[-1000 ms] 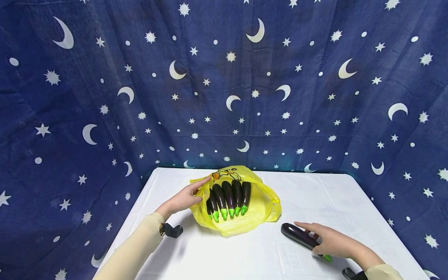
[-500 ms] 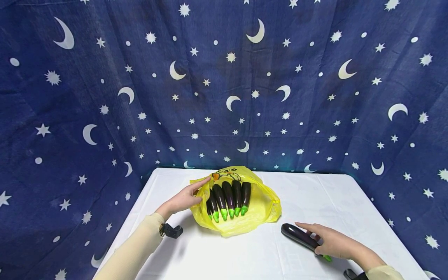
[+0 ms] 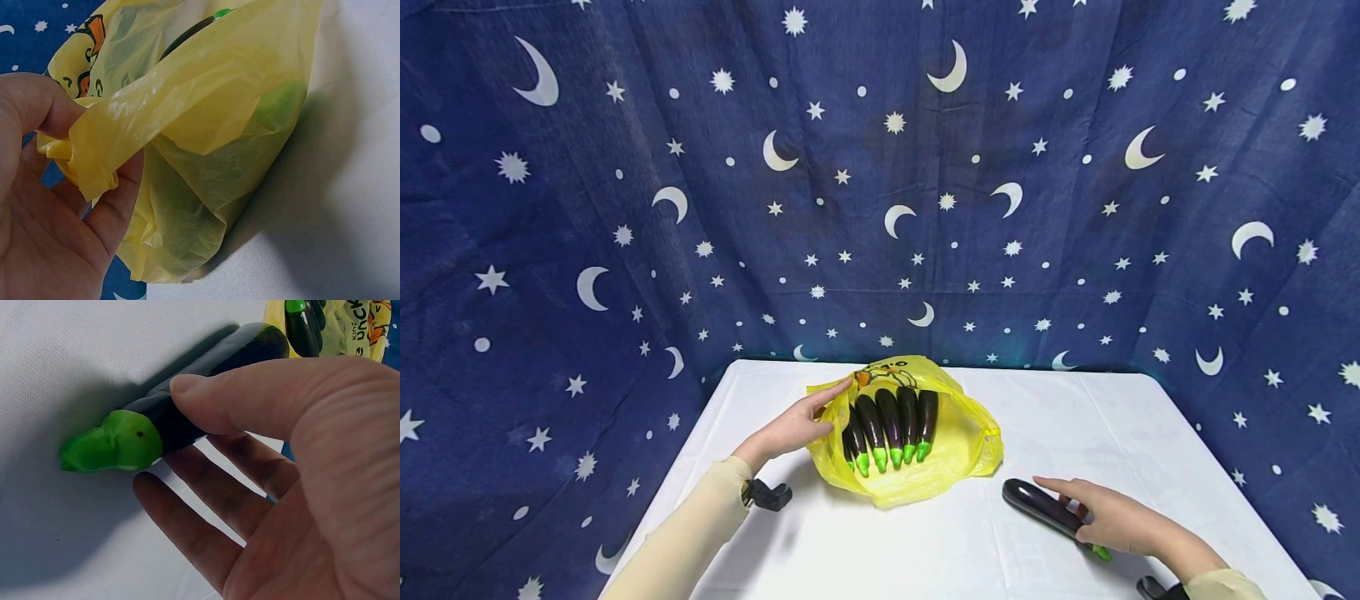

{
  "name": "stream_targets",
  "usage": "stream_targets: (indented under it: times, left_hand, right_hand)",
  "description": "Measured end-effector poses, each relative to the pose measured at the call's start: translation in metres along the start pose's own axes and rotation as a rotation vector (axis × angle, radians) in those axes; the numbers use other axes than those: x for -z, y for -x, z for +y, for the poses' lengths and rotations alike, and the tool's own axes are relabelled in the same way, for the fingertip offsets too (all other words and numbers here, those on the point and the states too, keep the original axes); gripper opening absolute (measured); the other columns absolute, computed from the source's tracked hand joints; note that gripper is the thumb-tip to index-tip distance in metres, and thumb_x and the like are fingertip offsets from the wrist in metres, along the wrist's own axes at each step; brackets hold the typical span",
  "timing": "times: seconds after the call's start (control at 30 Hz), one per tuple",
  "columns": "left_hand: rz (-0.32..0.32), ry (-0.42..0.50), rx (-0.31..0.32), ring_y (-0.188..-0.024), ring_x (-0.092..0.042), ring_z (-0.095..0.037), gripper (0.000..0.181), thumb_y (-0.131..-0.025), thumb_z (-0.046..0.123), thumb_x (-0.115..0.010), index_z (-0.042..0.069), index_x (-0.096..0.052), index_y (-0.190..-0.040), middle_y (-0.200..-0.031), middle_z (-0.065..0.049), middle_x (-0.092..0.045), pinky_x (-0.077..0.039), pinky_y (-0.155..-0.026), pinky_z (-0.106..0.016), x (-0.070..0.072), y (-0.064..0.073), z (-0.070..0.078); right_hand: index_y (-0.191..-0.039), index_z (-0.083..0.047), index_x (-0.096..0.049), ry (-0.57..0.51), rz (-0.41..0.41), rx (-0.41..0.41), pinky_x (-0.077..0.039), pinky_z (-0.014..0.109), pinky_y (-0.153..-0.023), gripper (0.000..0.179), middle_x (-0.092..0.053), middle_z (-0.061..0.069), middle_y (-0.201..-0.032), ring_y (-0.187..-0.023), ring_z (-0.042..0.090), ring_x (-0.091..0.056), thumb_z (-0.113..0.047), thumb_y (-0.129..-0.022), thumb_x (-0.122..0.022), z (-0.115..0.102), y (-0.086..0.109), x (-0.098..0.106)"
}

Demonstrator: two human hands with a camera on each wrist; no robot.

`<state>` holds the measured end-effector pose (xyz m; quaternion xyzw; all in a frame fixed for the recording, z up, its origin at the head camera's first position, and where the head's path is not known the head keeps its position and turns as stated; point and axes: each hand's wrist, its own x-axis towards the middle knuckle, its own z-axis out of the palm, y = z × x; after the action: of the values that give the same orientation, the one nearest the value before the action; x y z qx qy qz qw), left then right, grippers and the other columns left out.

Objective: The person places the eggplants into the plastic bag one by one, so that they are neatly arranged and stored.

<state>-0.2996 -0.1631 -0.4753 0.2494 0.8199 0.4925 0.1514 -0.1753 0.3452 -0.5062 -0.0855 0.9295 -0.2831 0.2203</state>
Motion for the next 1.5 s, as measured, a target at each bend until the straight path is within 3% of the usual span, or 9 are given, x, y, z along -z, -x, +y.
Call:
stream_targets:
  times: [0.5, 0.97, 1.2, 1.5]
  left_hand:
    - [-0.006, -0.015, 0.013, -0.145, -0.034, -0.022, 0.082, -0.092, -0.002, -0.056, 0.031, -0.031, -0.162, -0.169, 0.002, -0.021, -0.041, -0.102, -0.034, -0.0004, -0.0001, 0.0013]
    - [0.001, -0.010, 0.016, -0.143, -0.037, -0.022, 0.082, -0.091, -0.002, -0.057, 0.031, -0.032, -0.162, -0.168, 0.001, -0.023, -0.040, -0.106, -0.038, -0.0008, 0.0010, 0.0039]
    - [0.001, -0.014, 0.017, -0.143, -0.037, -0.022, 0.082, -0.091, -0.001, -0.057, 0.033, -0.032, -0.162, -0.168, 0.001, -0.023, -0.040, -0.102, -0.037, -0.0011, 0.0007, 0.0027]
    - [0.004, -0.006, 0.011, -0.146, -0.032, -0.022, 0.082, -0.091, -0.002, -0.057, 0.032, -0.032, -0.162, -0.168, 0.001, -0.022, -0.037, -0.108, -0.041, -0.0007, 0.0014, 0.0041]
  right_hand:
    - [-0.146, -0.026, -0.058, 0.028, 0.023, -0.048, -0.050, 0.045, -0.078, 0.079, -0.060, 0.001, -0.112, -0.093, 0.022, -0.056, 0.007, -0.077, -0.076, -0.0031, -0.0004, -0.0023]
    - [-0.143, -0.032, -0.060, 0.058, 0.043, -0.108, -0.050, 0.046, -0.079, 0.081, -0.061, 0.000, -0.113, -0.094, 0.023, -0.054, 0.007, -0.073, -0.074, -0.0063, -0.0038, -0.0040]
    - [-0.144, -0.028, -0.060, 0.037, 0.048, -0.074, -0.048, 0.045, -0.079, 0.080, -0.060, 0.001, -0.111, -0.093, 0.023, -0.054, 0.007, -0.074, -0.072, -0.0060, -0.0008, -0.0024]
    - [-0.149, -0.025, -0.054, -0.048, 0.027, -0.007, -0.050, 0.045, -0.078, 0.080, -0.060, 0.005, -0.117, -0.097, 0.024, -0.057, 0.005, -0.077, -0.072, -0.0019, 0.0005, 0.0056]
